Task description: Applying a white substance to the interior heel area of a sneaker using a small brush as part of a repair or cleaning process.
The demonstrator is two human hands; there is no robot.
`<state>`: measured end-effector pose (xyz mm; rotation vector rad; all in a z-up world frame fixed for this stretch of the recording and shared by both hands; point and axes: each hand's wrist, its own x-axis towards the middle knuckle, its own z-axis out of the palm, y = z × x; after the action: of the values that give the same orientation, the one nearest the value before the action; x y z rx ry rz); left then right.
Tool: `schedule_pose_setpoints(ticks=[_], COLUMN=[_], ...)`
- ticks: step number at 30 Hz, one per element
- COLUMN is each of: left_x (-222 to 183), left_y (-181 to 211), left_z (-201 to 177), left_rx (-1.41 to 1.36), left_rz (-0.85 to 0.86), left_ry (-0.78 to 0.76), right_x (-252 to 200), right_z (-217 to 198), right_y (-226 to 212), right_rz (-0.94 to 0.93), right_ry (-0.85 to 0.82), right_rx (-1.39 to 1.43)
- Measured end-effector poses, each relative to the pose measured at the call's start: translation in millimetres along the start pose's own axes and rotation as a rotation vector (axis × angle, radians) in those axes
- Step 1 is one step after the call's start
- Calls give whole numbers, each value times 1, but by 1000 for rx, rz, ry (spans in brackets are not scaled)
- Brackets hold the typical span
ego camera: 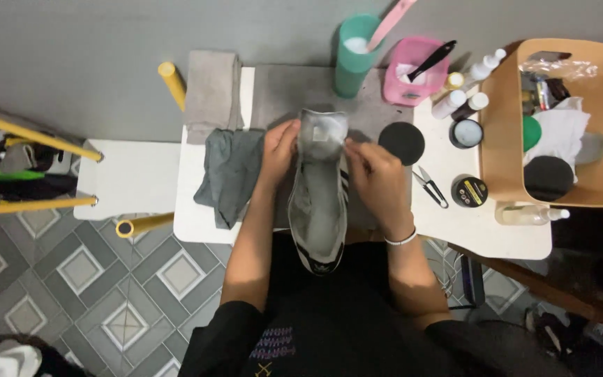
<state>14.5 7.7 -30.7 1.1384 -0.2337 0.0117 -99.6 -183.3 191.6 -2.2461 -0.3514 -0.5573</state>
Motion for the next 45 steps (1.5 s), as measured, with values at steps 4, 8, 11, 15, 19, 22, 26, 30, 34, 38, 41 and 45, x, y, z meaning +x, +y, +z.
schedule_pose_setpoints(ticks=[4, 8, 11, 15, 19, 22, 26, 30, 34, 38, 41, 45], left_x=[-2, -6, -7, -11, -10, -11, -8, -7, -8, -3, -2, -4], left_y=[13, 26, 33, 34, 24, 43, 33, 14, 22, 14, 9, 21], left_z=[9, 23, 31, 32, 22, 31, 22, 16, 31, 22, 18, 27], left_rx=[5, -19, -29, -50, -37, -115, -93, -140, -174, -199, -212, -244], left_rz=[-38, -70, -79, -78, -34, -35, -67, -101, -137, -140, -125, -120], left_ry=[-3, 48, 92, 64, 44, 80, 53, 77, 130, 124, 115, 162], right_x=[-26, -40, -29, -8, 11, 9, -14, -40, -43, -23, -11, -13], right_z=[-2, -1, 0, 14, 16, 15, 8, 1, 5, 19, 28, 28], right_y=[19, 30, 25, 19, -3, -4, 22, 38, 37, 27, 18, 15], right_rz=[78, 142, 94, -6, -32, -16, 86, 259, 279, 197, 130, 111], right_ry=[14, -24, -28, -38, -18, 13, 55, -7, 4, 24, 8, -17], right_rx=[-47, -83, -88, -90, -82, -54, 48, 94, 88, 122, 99, 31])
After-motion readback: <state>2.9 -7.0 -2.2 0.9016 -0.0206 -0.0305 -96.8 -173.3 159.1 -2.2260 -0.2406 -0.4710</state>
